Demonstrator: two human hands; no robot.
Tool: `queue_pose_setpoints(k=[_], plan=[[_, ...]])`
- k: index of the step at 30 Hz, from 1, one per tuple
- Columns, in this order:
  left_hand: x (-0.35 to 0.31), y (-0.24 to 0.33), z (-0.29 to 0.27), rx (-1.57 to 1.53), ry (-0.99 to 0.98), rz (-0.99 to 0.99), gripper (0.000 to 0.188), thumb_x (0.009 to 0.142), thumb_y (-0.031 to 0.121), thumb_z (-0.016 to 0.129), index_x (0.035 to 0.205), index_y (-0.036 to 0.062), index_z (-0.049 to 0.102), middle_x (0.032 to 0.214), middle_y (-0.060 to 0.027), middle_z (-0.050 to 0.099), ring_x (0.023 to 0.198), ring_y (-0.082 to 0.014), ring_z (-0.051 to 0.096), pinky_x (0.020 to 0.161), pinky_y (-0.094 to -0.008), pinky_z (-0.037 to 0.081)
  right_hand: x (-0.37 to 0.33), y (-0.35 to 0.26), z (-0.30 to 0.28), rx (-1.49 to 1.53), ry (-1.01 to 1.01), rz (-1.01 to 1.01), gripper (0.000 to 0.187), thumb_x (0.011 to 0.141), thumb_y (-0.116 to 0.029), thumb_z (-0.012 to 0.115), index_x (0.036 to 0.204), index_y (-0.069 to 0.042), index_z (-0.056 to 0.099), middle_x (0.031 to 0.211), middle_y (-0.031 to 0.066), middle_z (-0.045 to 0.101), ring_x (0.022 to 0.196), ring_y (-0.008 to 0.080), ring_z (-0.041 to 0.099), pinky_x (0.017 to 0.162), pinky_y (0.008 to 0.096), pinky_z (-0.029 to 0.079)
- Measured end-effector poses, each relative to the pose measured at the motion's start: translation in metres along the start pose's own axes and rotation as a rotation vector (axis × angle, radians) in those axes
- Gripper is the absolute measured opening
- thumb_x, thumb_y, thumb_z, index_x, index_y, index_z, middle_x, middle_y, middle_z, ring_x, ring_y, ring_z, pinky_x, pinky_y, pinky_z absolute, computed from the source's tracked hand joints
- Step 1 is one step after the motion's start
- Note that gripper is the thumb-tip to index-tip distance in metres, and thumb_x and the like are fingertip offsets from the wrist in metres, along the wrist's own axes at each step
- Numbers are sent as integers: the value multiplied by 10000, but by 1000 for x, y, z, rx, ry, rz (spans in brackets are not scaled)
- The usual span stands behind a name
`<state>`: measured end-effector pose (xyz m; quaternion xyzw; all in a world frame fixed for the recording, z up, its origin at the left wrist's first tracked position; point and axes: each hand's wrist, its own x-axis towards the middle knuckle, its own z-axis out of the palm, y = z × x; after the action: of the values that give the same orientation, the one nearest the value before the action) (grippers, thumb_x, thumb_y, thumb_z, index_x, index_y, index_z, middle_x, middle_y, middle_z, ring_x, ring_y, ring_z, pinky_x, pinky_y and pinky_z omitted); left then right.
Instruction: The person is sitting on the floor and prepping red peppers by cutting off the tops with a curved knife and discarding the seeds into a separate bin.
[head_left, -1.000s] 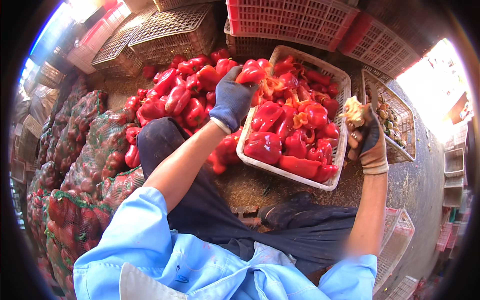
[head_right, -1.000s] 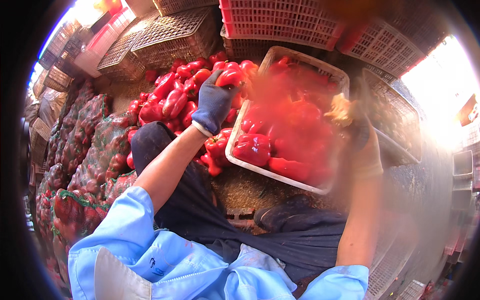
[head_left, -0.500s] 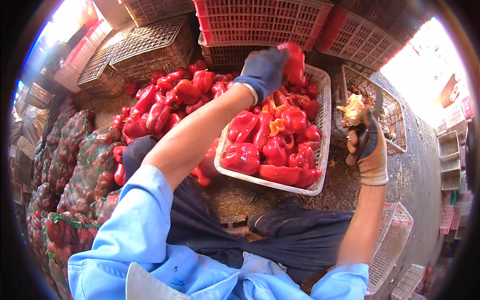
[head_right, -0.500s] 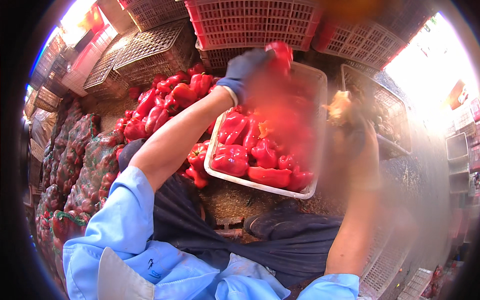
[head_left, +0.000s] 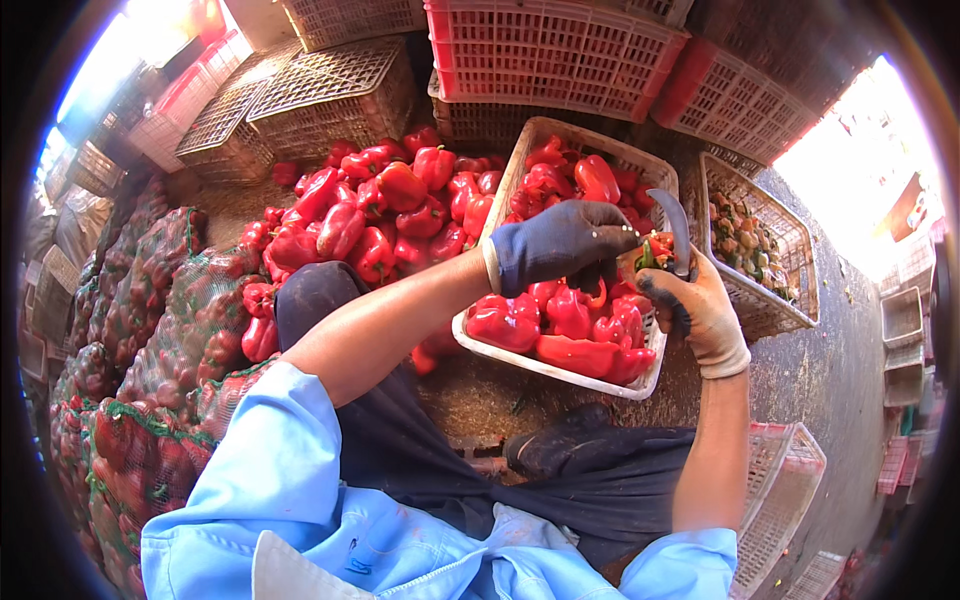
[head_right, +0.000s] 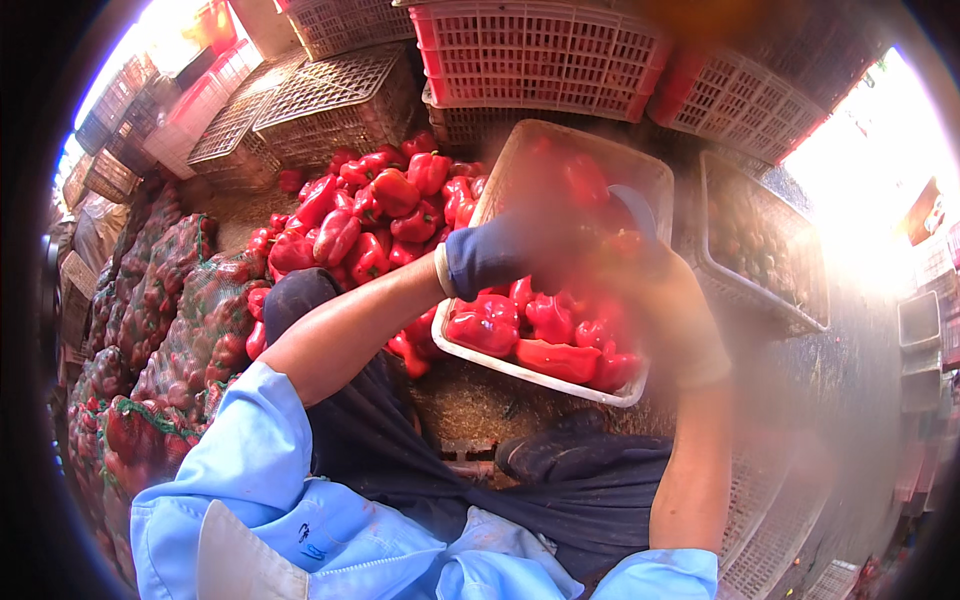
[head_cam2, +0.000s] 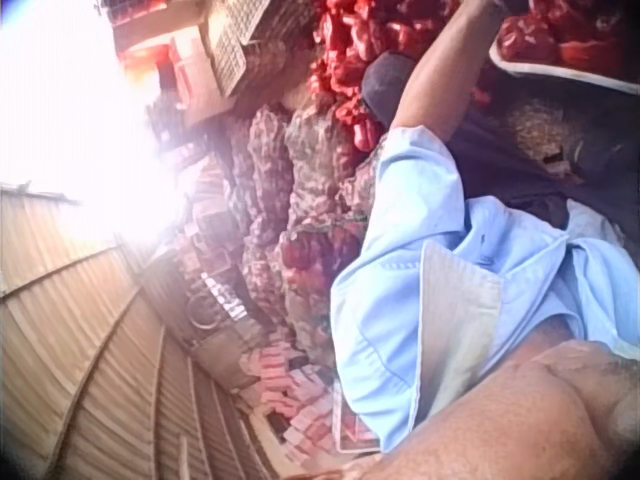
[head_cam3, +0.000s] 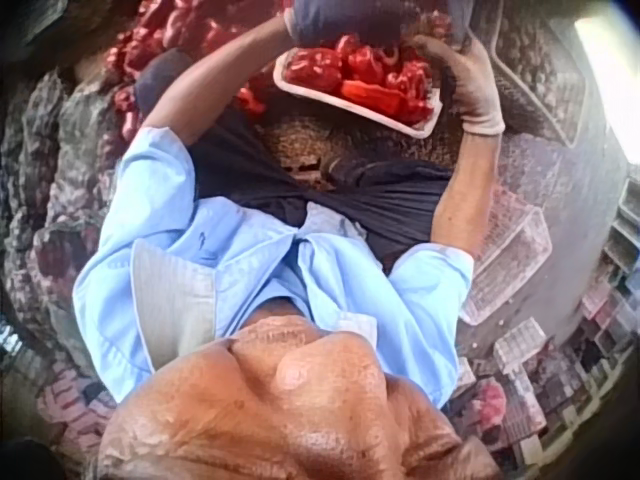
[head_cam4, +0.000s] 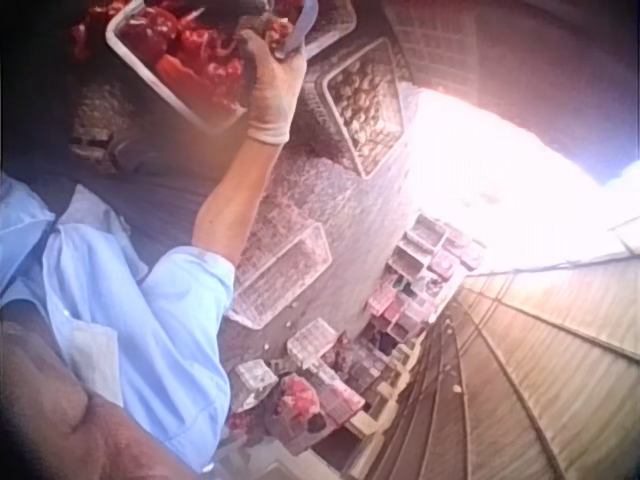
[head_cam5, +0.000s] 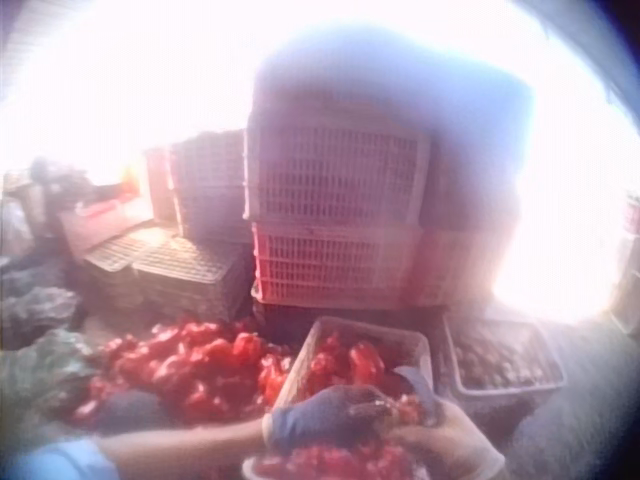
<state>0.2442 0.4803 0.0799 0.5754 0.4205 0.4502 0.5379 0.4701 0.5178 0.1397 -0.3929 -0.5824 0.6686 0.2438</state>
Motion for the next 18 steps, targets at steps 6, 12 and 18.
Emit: queue_pose_setpoints(k=[6, 12, 18], plan=[[-26, 0, 11, -134, 118, -9, 298, 1086, 307, 661, 1081, 10, 657, 750, -67, 694, 576, -133, 643, 532, -285, 512, 6, 16, 16, 145, 1, -67, 310, 1007, -214, 773, 1269, -89, 665, 828, -6, 697, 535, 61, 573, 428, 226, 430], [-43, -9, 19, -99, 240, -151, 256, 1092, 287, 642, 1105, 32, 660, 745, -44, 683, 583, -118, 624, 508, -278, 476, 20, 46, 14, 109, 1, 91, 217, 1072, -281, 703, 1199, -109, 671, 641, 19, 616, 433, 115, 542, 394, 244, 412], [-48, -5, -17, -201, 148, -128, 346, 1079, 365, 629, 1114, 24, 676, 734, -44, 678, 507, -130, 603, 470, -285, 471, 17, 38, 14, -109, -61, -30, 211, 1035, -270, 725, 1126, -83, 694, 642, -5, 604, 442, 89, 538, 390, 240, 397]])
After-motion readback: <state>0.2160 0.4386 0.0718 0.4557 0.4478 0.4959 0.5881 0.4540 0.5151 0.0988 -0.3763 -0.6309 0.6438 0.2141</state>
